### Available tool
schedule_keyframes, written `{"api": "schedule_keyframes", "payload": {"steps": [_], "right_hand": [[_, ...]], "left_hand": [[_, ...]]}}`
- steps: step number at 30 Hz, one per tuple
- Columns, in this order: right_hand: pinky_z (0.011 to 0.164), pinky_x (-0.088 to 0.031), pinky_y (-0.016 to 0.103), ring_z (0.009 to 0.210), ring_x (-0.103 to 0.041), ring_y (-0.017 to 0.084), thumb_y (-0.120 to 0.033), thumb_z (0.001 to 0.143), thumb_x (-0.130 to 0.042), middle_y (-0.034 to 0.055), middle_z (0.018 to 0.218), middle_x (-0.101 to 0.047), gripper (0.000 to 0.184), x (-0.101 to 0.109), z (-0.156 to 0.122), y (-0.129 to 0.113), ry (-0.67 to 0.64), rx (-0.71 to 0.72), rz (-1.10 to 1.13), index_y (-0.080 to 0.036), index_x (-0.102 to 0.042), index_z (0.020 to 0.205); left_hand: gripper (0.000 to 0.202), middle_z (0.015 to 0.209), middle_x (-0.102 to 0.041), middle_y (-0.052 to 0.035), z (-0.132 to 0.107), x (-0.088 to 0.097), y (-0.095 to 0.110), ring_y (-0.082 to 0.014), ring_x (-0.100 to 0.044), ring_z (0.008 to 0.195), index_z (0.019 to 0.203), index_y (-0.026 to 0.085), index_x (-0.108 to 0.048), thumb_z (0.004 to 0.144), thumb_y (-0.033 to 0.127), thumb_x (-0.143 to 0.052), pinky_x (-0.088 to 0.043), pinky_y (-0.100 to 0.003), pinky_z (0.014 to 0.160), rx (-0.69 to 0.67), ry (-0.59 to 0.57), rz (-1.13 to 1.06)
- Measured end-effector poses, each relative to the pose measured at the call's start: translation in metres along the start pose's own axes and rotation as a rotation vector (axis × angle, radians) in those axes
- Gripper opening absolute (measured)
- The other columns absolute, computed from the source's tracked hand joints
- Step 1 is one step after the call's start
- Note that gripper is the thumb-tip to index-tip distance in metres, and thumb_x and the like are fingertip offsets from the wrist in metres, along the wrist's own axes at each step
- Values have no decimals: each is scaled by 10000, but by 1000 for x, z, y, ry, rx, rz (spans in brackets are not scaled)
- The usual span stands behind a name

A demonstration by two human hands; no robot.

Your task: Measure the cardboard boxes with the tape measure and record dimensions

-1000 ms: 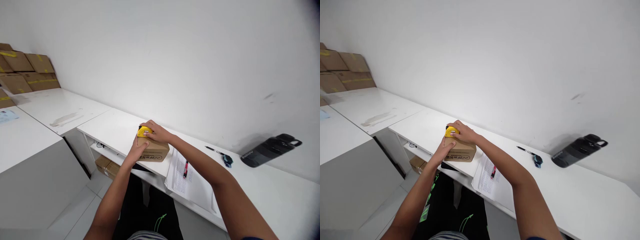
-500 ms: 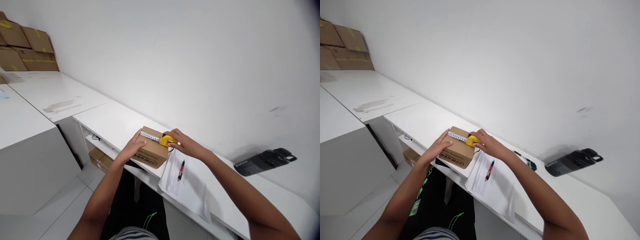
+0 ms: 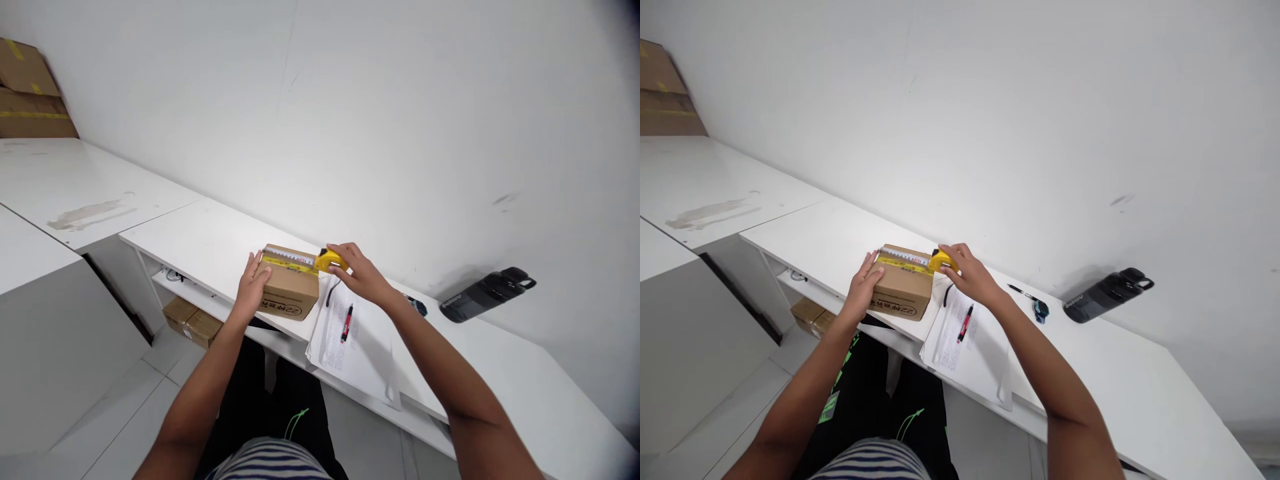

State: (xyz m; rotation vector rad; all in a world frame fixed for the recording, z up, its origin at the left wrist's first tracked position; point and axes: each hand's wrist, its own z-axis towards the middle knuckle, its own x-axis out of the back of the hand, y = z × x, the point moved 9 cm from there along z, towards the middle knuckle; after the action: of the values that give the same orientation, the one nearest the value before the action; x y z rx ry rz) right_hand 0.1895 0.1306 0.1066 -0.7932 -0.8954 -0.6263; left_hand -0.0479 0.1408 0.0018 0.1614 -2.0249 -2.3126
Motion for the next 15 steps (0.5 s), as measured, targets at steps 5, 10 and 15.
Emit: {"api": "schedule_keyframes", "payload": {"steps": [5, 10, 15], "right_hand": [[909, -499, 431, 1025, -568, 261, -378, 937, -455, 128, 1201, -481, 500, -15, 39, -17, 123, -56, -14, -214, -425, 1408], [998, -442, 428, 1061, -557, 245, -330, 914, -483, 105, 1168, -502, 463, -38, 68, -30, 102, -97, 88, -205, -471, 1359], [974, -449, 388, 1040, -570, 232, -311, 937, -465, 124, 1207, -471, 473, -51, 90, -47, 136, -124, 78, -178, -434, 1390]], "left_hand": [[684, 1654, 67, -57, -47, -26, -10, -242, 87, 1520, 1566, 244, -154, 961, 463, -387, 5, -477, 1222, -73, 210, 140], [660, 1655, -37, -104, -51, -6, -2, -254, 50, 1524, 1567, 202, -127, 989, 508, -221, 25, -511, 1217, -222, 359, 171], [634, 1460, -464, -164, 16, 20, -3, -302, -433, 1357, 1395, 189, -451, 859, 500, -584, -319, -461, 1139, -141, 239, 67]]}}
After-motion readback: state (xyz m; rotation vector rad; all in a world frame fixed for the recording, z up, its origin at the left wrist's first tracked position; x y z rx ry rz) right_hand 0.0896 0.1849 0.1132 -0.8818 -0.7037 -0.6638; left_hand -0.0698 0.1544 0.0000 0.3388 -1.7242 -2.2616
